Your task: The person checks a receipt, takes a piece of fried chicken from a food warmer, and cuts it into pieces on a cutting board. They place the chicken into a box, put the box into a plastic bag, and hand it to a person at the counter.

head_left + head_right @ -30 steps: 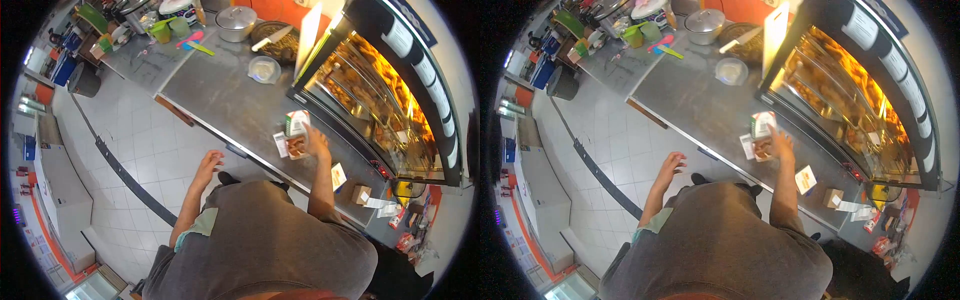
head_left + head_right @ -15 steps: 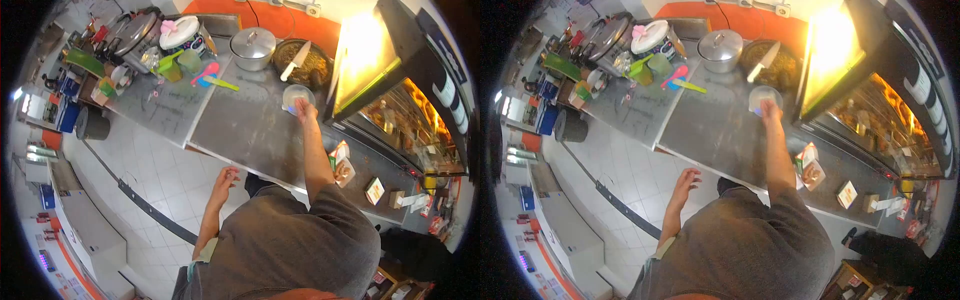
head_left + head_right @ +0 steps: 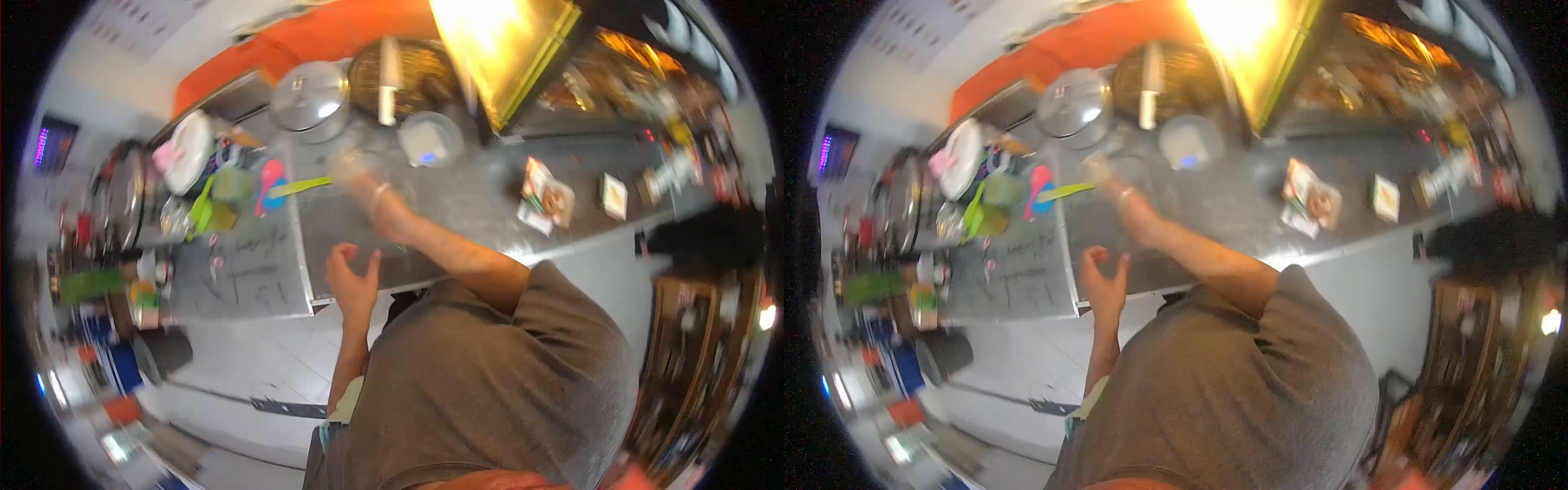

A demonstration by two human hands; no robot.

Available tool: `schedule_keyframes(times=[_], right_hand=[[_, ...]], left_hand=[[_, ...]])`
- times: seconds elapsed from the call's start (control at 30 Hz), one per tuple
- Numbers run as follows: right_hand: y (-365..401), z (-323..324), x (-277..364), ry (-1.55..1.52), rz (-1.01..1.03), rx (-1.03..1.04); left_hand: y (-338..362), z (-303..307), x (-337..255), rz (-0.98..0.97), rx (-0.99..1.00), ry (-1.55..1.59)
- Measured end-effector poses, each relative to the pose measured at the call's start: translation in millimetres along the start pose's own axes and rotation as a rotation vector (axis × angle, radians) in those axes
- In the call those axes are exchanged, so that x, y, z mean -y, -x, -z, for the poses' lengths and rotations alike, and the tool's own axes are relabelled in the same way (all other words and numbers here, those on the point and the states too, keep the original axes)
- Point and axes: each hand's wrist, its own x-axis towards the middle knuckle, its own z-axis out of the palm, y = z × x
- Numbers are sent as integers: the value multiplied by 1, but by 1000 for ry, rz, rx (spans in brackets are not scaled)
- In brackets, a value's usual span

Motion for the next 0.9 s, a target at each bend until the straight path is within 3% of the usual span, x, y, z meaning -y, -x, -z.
schedule_keyframes(times=[0.03,0.07,0.17,0.2,0.27,0.33,0.4,0.43,0.5,0.53,0.6,0.67,0.7,0.73,0.77,0.8,0.83,0.87,0.9], right_hand=[[19,-7,-13,179,38,1],[32,-10,-19,369,67,14],[56,-5,-34,202,162,-36],[63,-5,-31,194,182,-63],[77,0,-12,99,539,-232],[92,1,9,101,562,-334],[98,24,11,377,823,-545],[107,37,17,376,832,-558],[132,64,35,960,972,-965],[140,83,45,954,978,-975],[149,136,64,642,983,-1046],[157,192,79,321,972,-1091],[166,218,88,308,977,-1091],[175,244,96,778,770,-1264],[176,268,103,1241,511,-1392],[165,295,105,1226,523,-1394],[151,324,103,1128,279,-1406],[143,341,105,1019,35,-1402],[148,328,112,1328,-34,-1383]], left_hand=[[-4,-4,-2,-120,-150,-131],[-7,-7,-1,-155,-108,-114],[-18,-12,3,-309,-158,-130],[-18,-15,1,-327,-130,-123],[-13,-27,-7,-415,6,-138],[-3,-45,-17,-494,94,-105],[9,-63,-29,-566,180,-78],[14,-72,-38,-591,229,-58],[23,-90,-55,-627,283,-40],[28,-99,-64,-663,366,-41],[39,-114,-81,-706,451,-53],[49,-127,-96,-735,643,-20],[51,-136,-92,-713,709,49],[54,-147,-83,-723,711,36],[55,-158,-72,-604,815,115],[57,-170,-65,-483,911,194],[62,-180,-60,-494,913,180],[69,-187,-53,-365,903,211],[75,-194,-48,-234,891,240]])
